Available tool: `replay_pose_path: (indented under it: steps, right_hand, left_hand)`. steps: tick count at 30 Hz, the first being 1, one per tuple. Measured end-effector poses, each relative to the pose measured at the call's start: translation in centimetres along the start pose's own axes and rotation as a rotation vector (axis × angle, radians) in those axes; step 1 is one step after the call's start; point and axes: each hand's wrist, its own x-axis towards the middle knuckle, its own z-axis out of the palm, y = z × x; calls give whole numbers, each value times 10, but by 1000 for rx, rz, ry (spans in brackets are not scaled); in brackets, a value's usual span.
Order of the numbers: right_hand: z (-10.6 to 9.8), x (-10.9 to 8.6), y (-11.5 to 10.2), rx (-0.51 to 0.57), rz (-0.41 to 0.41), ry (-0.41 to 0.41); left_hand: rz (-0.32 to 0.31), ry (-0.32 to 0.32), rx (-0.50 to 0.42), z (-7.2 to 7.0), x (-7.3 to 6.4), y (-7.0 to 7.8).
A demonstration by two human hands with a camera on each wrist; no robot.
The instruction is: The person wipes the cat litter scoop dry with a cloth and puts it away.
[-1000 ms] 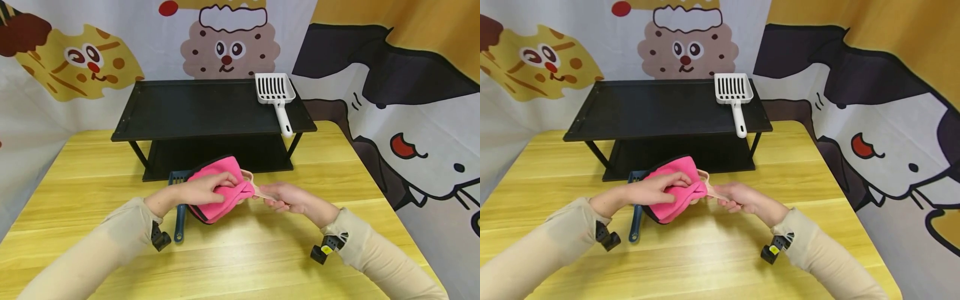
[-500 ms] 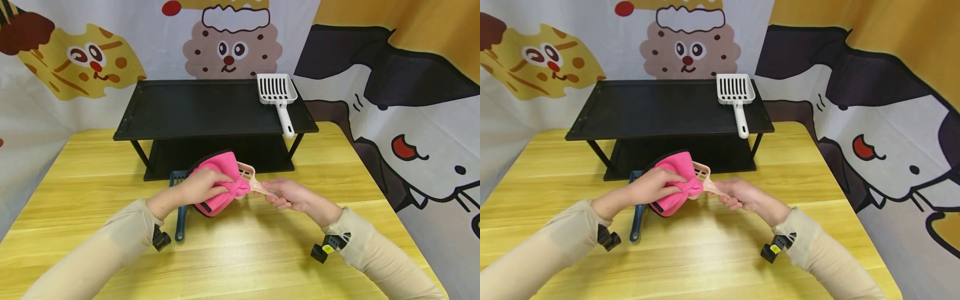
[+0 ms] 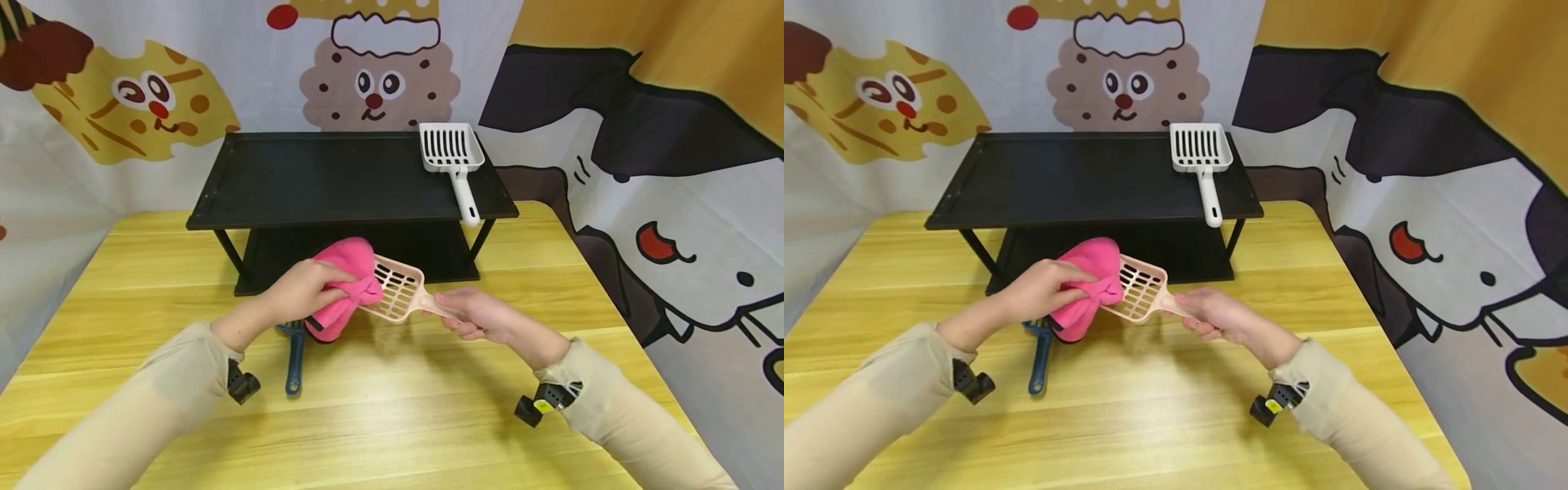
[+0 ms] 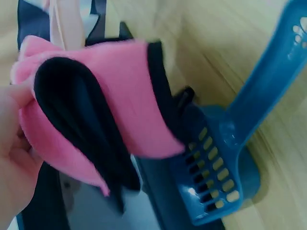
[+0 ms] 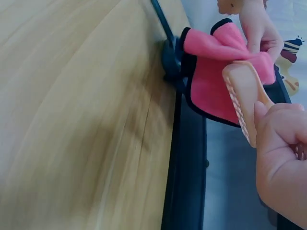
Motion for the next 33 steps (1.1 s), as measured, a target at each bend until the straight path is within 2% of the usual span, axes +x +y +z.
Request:
replay_pose_path:
  steps: [4,6,8,10,13,16,19,23,26,33]
  right_hand:
    - [-2,-4,3,-107,14,81]
    - [-2,-4,4,-150,24,111]
    - [-1,-2,5,-182,35,130]
    - [1,2,5,-201,41,143]
    - [5,9,3,-201,39,156]
    - [11,13,-3,-200,17,172]
    - [15,14,-7,-229,-5,189]
    - [18,15,-11,-307,-33,232]
    - [21,16,-12,-380,-67,276]
    - [26,15,-11,-541,-119,331]
  left_hand:
    - [-146,127,-129,-14,0,-11]
    - [-198,188,-165,-20,2,-12]
    - [-216,227,-180,-25,6,-9]
    - [-207,236,-201,-25,11,-3]
    - [-173,211,-232,-19,22,9]
    - [-121,155,-222,-7,32,18]
    - [-65,89,-188,5,38,21]
    - [-25,11,-156,15,43,23]
    - [-11,-7,-122,16,45,24]
    - [15,4,-21,14,47,20]
